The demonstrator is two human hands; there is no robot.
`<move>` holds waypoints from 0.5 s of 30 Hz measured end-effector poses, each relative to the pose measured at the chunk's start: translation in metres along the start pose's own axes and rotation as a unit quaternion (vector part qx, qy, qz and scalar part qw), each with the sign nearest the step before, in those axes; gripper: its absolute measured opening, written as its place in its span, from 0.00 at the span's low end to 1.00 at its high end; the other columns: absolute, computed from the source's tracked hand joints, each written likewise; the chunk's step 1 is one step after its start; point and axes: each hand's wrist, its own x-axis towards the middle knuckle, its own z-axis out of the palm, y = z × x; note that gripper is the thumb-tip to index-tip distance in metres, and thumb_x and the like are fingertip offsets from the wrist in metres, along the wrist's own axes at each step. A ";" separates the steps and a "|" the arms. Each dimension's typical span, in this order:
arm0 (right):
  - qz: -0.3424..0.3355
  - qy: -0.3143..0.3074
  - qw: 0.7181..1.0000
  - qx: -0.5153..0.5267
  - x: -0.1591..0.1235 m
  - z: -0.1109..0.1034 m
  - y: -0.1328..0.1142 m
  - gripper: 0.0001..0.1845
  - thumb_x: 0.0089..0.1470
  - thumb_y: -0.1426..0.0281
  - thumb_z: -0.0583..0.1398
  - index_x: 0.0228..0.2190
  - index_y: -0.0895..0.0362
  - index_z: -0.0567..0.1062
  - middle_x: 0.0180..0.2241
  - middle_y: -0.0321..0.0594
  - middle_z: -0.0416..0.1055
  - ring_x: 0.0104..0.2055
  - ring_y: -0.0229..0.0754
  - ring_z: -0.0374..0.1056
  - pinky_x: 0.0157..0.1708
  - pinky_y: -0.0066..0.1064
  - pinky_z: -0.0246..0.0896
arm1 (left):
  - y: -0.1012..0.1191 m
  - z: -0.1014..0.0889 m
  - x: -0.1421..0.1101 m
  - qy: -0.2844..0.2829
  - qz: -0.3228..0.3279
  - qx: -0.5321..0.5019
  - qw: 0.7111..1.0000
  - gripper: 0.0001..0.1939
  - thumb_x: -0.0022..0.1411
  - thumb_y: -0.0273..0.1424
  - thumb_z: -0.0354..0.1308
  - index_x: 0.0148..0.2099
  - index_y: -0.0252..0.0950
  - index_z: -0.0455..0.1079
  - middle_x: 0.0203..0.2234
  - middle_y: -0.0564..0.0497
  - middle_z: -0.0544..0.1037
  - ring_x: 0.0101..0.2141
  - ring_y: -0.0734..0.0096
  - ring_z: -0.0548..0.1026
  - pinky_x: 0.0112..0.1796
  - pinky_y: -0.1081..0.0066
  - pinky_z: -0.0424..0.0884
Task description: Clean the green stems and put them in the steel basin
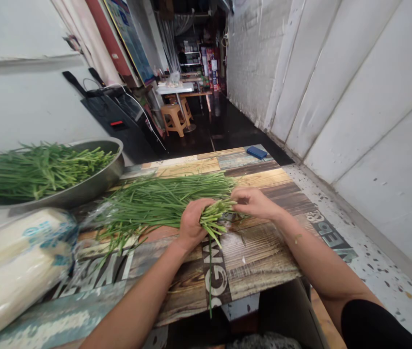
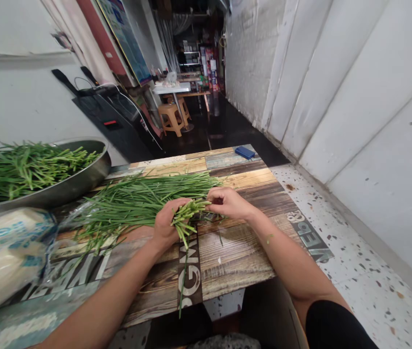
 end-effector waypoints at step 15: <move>0.059 0.051 0.986 0.146 -0.004 -0.013 -0.007 0.12 0.47 0.62 0.66 0.26 0.59 0.74 0.28 0.37 0.70 0.31 0.36 0.65 0.32 0.29 0.61 | -0.001 0.001 -0.004 -0.024 0.122 0.089 0.988 0.10 0.61 0.27 0.53 0.46 0.34 0.67 0.49 0.39 0.75 0.52 0.59 0.70 0.48 0.60 0.68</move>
